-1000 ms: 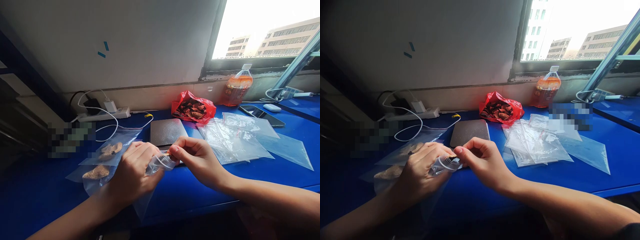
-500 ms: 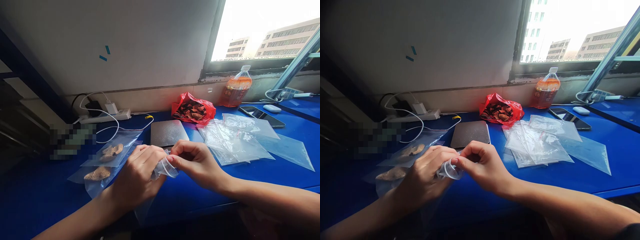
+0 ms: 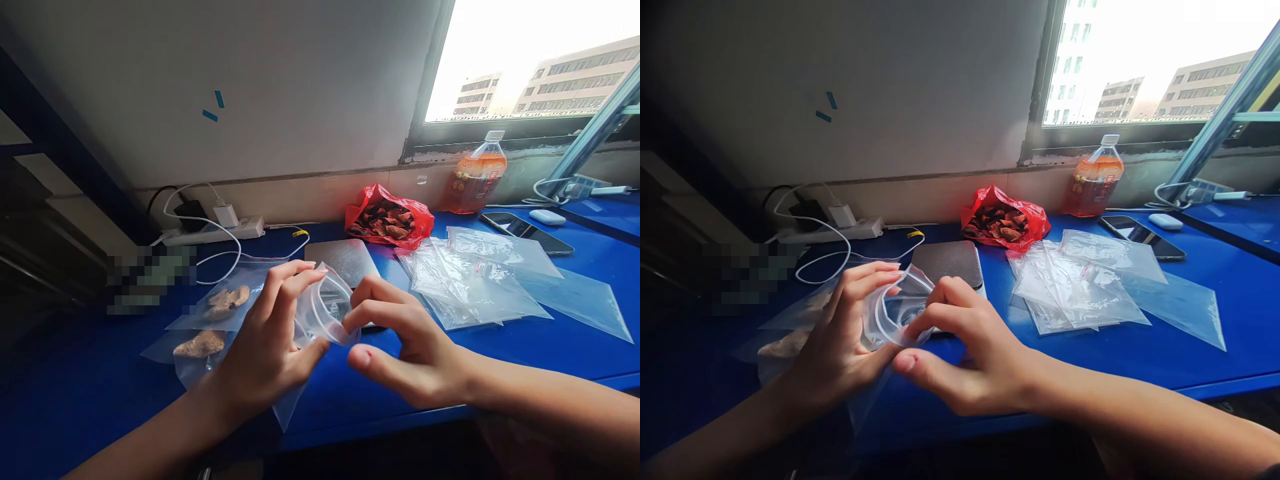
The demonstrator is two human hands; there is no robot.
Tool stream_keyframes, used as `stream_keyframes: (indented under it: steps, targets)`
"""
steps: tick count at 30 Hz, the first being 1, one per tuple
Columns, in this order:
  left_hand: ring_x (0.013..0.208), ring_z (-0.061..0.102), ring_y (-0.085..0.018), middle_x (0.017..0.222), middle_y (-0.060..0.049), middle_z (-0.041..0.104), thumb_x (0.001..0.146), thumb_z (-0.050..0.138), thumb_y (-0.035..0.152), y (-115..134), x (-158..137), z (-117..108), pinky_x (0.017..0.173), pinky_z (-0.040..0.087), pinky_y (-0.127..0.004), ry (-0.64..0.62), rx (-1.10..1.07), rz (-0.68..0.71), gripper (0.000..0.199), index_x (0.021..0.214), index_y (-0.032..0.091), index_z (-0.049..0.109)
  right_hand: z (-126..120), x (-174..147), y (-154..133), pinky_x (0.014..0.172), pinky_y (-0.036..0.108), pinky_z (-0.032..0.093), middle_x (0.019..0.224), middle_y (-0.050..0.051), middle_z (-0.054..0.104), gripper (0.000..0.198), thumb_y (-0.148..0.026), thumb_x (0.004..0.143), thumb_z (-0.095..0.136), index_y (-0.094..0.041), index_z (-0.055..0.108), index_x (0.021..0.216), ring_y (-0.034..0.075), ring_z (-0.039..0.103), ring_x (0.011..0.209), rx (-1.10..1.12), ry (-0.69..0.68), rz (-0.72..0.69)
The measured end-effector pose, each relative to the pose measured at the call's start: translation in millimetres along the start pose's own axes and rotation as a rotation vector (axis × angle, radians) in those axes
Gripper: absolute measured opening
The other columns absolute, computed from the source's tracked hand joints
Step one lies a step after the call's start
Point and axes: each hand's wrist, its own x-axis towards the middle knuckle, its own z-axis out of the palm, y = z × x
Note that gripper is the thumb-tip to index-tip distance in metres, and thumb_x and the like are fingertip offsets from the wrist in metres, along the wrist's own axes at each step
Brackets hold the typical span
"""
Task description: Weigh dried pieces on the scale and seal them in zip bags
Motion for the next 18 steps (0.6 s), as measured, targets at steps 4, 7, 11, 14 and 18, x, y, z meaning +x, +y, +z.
stream_keyframes:
  steps: [4,7,11,14,18]
  targets:
    - [0.137,0.039,-0.033,0.143,-0.013,0.036,0.08,0.075,0.026,0,-3,2,0.109,0.045,-0.053,0.016,-0.115,-0.049,0.075,0.14,0.031,0.03,-3,2,-4,0.063,0.027,0.041,0.074,0.001,0.051,0.008,-0.021,0.09,0.063,-0.019,0.065,0.083,0.013,0.047,0.07,-0.166,0.097,0.012]
    - [0.129,0.049,-0.035,0.149,-0.016,0.03,0.078,0.076,0.055,-1,-1,0,0.094,0.056,-0.049,-0.055,-0.368,-0.209,0.084,0.141,0.034,0.024,-11,5,-5,0.053,0.025,0.034,0.06,-0.003,0.05,0.019,-0.023,0.096,0.055,-0.02,0.057,0.078,0.01,0.042,0.056,-0.162,0.112,0.156]
    - [0.106,0.064,-0.03,0.144,-0.02,0.042,0.077,0.053,0.082,-2,9,-7,0.075,0.059,-0.042,-0.078,-0.799,-0.58,0.084,0.138,0.03,0.029,-24,8,-4,0.049,0.025,0.034,0.061,-0.002,0.053,0.033,-0.035,0.102,0.043,-0.021,0.049,0.072,0.011,0.047,0.054,-0.111,0.14,0.267]
    - [0.076,0.064,-0.019,0.116,-0.015,0.063,0.079,0.063,0.073,-3,17,-11,0.063,0.055,-0.034,-0.136,-0.997,-0.8,0.077,0.134,0.025,0.038,-27,8,-2,0.052,0.026,0.036,0.065,0.0,0.055,0.035,-0.038,0.101,0.043,-0.021,0.049,0.071,0.012,0.049,0.059,-0.166,0.157,0.241]
    - [0.078,0.064,-0.02,0.098,-0.011,0.068,0.08,0.067,0.067,-4,19,-9,0.072,0.054,-0.035,-0.212,-1.086,-0.849,0.066,0.124,0.019,0.057,-26,11,3,0.052,0.026,0.037,0.065,0.0,0.055,0.035,-0.043,0.1,0.046,-0.021,0.049,0.072,0.011,0.048,0.057,-0.175,0.272,0.24]
